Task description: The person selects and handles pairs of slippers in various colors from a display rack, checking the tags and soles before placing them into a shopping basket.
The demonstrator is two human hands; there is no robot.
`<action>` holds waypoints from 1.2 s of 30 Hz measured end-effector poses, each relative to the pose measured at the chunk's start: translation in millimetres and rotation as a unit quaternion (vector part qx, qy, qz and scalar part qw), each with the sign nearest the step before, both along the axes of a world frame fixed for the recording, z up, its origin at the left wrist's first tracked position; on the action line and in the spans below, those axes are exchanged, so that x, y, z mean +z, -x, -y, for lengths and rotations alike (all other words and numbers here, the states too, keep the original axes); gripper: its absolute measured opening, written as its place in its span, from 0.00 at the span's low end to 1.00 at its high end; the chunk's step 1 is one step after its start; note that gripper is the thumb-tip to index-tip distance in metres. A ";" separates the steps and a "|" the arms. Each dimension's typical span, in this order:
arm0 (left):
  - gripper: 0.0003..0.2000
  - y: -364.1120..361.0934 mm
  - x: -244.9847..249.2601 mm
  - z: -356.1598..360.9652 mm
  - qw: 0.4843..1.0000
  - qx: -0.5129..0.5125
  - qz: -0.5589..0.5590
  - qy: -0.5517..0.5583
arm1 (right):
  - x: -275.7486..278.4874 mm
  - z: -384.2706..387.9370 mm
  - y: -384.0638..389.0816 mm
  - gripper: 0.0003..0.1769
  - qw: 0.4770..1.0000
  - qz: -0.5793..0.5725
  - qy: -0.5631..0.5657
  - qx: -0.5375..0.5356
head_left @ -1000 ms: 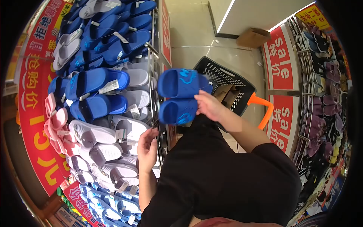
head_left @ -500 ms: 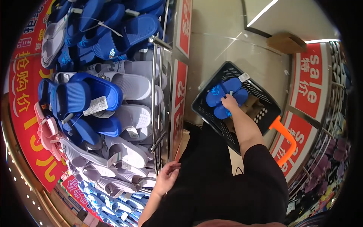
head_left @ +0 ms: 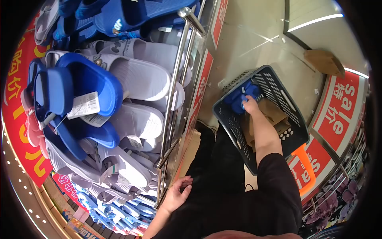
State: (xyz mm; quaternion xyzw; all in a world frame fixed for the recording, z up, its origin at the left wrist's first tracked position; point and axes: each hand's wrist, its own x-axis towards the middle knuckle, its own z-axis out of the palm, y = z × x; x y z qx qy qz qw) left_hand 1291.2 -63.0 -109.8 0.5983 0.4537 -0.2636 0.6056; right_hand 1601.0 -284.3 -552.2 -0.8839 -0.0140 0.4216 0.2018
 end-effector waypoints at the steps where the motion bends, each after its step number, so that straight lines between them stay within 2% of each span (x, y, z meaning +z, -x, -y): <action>1: 0.19 -1.2 2.3 -0.4 1.000 -0.007 0.005 -0.012 | 9.2 2.4 0.6 0.28 1.000 -0.022 -0.004 -0.017; 3: 0.19 -1.9 10.2 -1.9 0.999 -0.004 0.029 -0.013 | 39.1 4.6 8.6 0.23 1.000 -0.015 -0.002 -0.015; 6: 0.18 0.1 27.9 -7.4 0.995 -0.019 0.092 -0.022 | 25.9 28.3 43.0 0.18 0.993 0.055 -0.101 -0.026; 7: 0.18 3.5 33.6 -10.3 0.994 -0.002 0.106 -0.039 | 40.6 27.2 50.9 0.16 0.993 0.060 -0.104 -0.018; 11: 0.18 17.7 58.5 -21.6 0.987 -0.003 0.154 -0.037 | 113.3 17.7 87.6 0.12 0.982 -0.001 -0.160 -0.098; 12: 0.18 22.1 66.7 -24.3 0.986 0.009 0.158 -0.043 | 113.7 19.6 96.5 0.12 0.978 -0.044 -0.170 -0.113; 13: 0.17 25.4 73.5 -27.8 0.985 0.019 0.165 -0.048 | 101.3 22.8 106.0 0.11 0.974 -0.024 -0.205 -0.093; 14: 0.17 31.6 77.7 -29.8 0.982 0.028 0.181 -0.055 | 118.2 14.9 111.5 0.11 0.972 -0.025 -0.221 -0.078; 17: 0.18 59.2 75.9 -33.4 0.966 0.084 0.235 -0.063 | 272.3 -47.3 117.3 0.11 0.953 -0.098 -0.270 -0.097; 18: 0.18 68.0 72.5 -34.5 0.963 0.106 0.240 -0.057 | 305.7 -66.2 114.4 0.11 0.954 -0.089 -0.274 -0.084; 21: 0.17 86.9 68.1 -35.3 0.946 0.162 0.276 -0.050 | 390.9 -117.6 98.9 0.13 0.912 -0.097 -0.393 -0.070; 23: 0.16 99.9 67.0 -35.4 0.930 0.204 0.303 -0.042 | 458.2 -162.1 83.9 0.20 0.849 -0.172 -0.487 -0.111; 26: 0.16 116.4 67.9 -33.7 0.910 0.257 0.322 -0.044 | 547.3 -226.0 69.3 0.30 0.749 -0.254 -0.612 -0.029; 28: 0.16 126.2 73.0 -33.6 0.897 0.290 0.332 -0.044 | 586.8 -272.1 71.3 0.33 0.707 -0.298 -0.642 0.012; 29: 0.16 131.2 77.5 -32.3 0.889 0.310 0.333 -0.056 | 597.1 -296.7 74.5 0.33 0.707 -0.298 -0.642 0.021; 31: 0.16 140.7 79.9 -30.4 0.876 0.336 0.339 -0.072 | 613.1 -343.0 80.4 0.32 0.752 -0.300 -0.586 -0.029; 34: 0.16 154.4 77.9 -26.0 0.862 0.380 0.324 -0.092 | 600.0 -403.7 77.3 0.29 0.744 -0.362 -0.560 -0.045; 36: 0.15 161.2 77.9 -20.9 0.844 0.415 0.328 -0.093 | 587.8 -435.9 74.0 0.25 0.710 -0.398 -0.575 -0.077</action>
